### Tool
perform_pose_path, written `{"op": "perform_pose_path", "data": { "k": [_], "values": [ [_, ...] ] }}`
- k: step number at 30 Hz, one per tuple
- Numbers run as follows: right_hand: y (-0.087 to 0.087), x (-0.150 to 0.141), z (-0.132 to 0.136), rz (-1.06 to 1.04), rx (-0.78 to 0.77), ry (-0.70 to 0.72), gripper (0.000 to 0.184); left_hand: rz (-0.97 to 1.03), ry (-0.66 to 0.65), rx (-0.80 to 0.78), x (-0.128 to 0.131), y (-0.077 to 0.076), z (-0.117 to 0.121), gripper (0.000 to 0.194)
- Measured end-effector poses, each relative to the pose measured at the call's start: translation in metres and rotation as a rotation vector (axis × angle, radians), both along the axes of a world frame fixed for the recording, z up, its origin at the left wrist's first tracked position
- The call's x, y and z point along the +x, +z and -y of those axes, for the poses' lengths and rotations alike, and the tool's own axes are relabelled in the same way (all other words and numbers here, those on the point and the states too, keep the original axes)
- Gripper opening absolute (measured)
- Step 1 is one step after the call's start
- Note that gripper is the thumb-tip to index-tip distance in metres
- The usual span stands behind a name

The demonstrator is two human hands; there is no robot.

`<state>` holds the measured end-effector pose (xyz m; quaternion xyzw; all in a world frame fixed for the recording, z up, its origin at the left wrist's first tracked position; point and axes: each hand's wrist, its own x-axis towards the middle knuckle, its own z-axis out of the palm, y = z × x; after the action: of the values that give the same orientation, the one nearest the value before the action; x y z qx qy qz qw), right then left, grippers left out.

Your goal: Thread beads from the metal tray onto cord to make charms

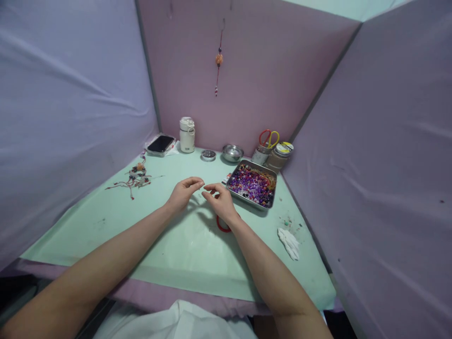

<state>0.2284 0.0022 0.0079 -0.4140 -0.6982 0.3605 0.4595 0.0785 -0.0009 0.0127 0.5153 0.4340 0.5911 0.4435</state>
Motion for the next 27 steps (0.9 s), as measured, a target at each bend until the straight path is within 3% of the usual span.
{"op": "perform_pose_path", "data": {
  "k": [6, 13, 21, 27],
  "values": [
    [-0.005, -0.004, 0.002, -0.036, -0.008, 0.04, 0.023, 0.066, -0.058, 0.008, 0.006, -0.001, 0.004, 0.021],
    [-0.007, -0.007, 0.004, -0.125, -0.019, -0.036, 0.021, 0.111, -0.08, -0.007, 0.015, 0.003, 0.009, 0.018],
    [-0.009, -0.006, 0.003, 0.065, 0.072, -0.026, 0.012, 0.195, -0.006, -0.006, 0.006, 0.011, 0.002, 0.023],
    [-0.017, -0.007, 0.001, 0.032, -0.096, 0.068, 0.011, 0.331, 0.041, 0.022, 0.004, 0.017, 0.001, 0.021]
  ]
}}
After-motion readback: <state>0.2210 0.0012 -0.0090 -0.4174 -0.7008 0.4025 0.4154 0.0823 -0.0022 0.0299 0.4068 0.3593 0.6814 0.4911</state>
